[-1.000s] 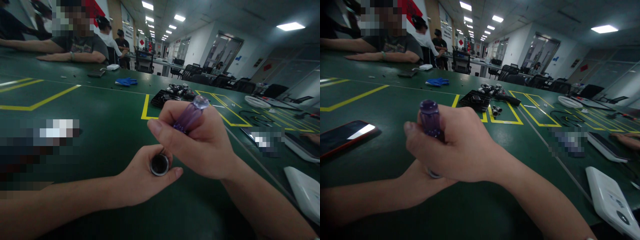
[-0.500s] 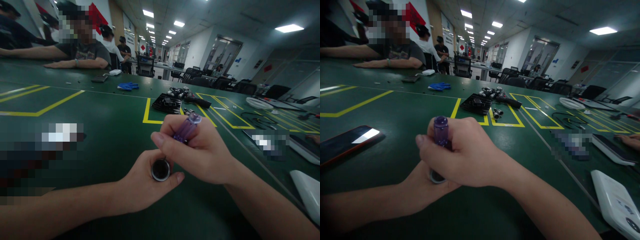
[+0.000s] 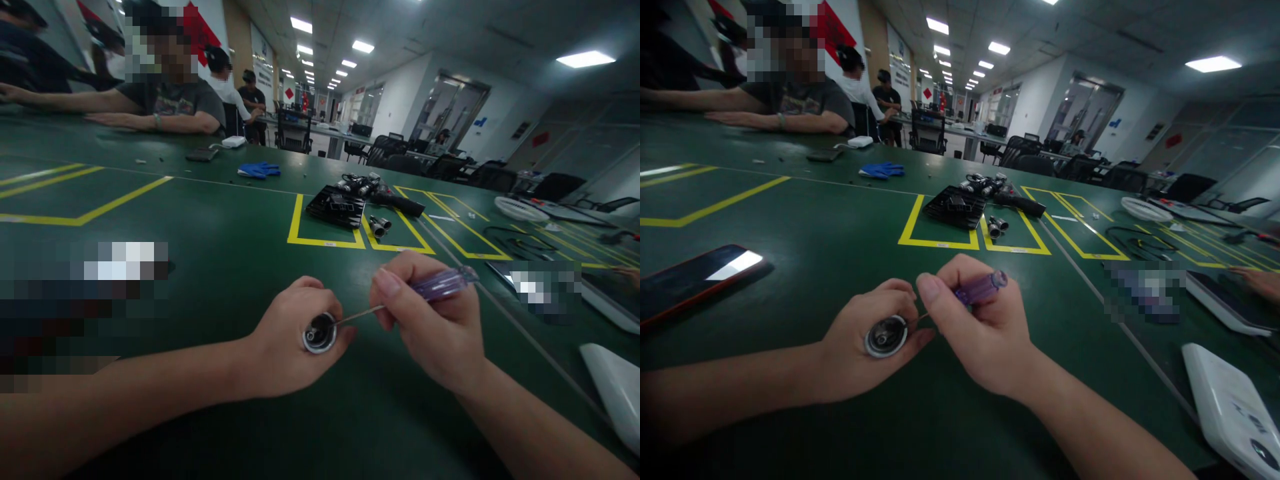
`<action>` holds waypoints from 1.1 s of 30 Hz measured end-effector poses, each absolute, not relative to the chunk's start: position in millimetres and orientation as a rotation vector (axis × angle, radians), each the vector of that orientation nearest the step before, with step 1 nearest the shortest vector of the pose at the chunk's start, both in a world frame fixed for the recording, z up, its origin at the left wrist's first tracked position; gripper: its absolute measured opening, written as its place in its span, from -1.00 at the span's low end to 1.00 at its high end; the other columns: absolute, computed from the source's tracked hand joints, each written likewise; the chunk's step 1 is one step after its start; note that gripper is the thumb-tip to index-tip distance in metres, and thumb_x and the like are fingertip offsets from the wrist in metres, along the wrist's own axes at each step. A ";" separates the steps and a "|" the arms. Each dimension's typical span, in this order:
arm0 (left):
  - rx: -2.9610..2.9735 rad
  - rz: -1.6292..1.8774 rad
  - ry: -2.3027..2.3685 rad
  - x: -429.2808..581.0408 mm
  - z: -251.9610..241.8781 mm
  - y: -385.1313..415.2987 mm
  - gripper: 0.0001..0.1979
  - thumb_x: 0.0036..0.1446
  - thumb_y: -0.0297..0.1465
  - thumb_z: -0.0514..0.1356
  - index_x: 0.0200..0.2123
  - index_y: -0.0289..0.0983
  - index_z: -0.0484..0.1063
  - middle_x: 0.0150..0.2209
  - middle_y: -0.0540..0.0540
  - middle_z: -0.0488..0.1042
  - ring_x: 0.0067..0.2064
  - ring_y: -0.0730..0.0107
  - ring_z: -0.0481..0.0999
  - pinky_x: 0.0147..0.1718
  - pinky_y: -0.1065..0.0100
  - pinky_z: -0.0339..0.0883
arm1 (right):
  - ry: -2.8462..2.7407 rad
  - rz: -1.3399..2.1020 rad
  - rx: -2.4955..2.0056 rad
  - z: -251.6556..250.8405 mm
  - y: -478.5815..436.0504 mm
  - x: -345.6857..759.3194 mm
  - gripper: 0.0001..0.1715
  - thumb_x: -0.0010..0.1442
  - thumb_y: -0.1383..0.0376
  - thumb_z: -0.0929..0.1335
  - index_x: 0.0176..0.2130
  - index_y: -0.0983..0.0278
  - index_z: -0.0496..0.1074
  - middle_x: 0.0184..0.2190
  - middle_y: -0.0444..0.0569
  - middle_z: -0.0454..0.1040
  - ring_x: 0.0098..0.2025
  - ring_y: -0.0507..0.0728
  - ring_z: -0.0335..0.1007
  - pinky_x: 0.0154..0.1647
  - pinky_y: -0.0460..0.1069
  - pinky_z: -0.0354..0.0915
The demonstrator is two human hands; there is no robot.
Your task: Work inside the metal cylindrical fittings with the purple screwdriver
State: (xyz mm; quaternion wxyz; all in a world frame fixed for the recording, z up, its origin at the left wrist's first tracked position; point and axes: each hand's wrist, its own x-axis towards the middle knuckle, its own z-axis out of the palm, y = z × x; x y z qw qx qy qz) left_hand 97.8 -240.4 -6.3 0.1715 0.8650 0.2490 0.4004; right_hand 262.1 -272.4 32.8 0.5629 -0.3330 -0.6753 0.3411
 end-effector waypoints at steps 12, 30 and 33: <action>2.605 1.159 0.665 93.3 -18.7 -224.7 -0.89 0.05 -0.41 0.12 -0.50 -0.26 0.26 -0.57 0.03 0.38 -0.49 0.43 0.35 -0.31 0.30 0.27 | -1.861 0.498 -0.746 29.7 -278.9 260.8 -0.78 0.16 0.40 0.30 -0.52 0.28 0.29 -0.64 -0.19 0.24 -0.60 -0.07 0.15 -0.58 -0.10 0.11; 2.628 1.081 0.651 93.8 -22.1 -223.4 -0.91 0.04 -0.40 0.12 -0.48 -0.28 0.29 -0.53 0.01 0.43 -0.49 0.44 0.39 -0.26 0.26 0.27 | -1.776 0.608 -0.837 23.5 -274.2 258.9 -0.74 0.16 0.37 0.32 -0.55 0.28 0.30 -0.63 -0.21 0.25 -0.61 -0.08 0.14 -0.62 -0.12 0.10; 2.657 1.129 0.658 93.5 -23.0 -222.1 -0.88 0.07 -0.41 0.14 -0.49 -0.28 0.28 -0.54 0.03 0.41 -0.50 0.46 0.38 -0.27 0.26 0.27 | -1.618 0.771 -0.895 17.4 -268.2 258.2 -0.73 0.18 0.31 0.33 -0.54 0.28 0.31 -0.66 -0.22 0.28 -0.61 -0.07 0.17 -0.61 -0.13 0.12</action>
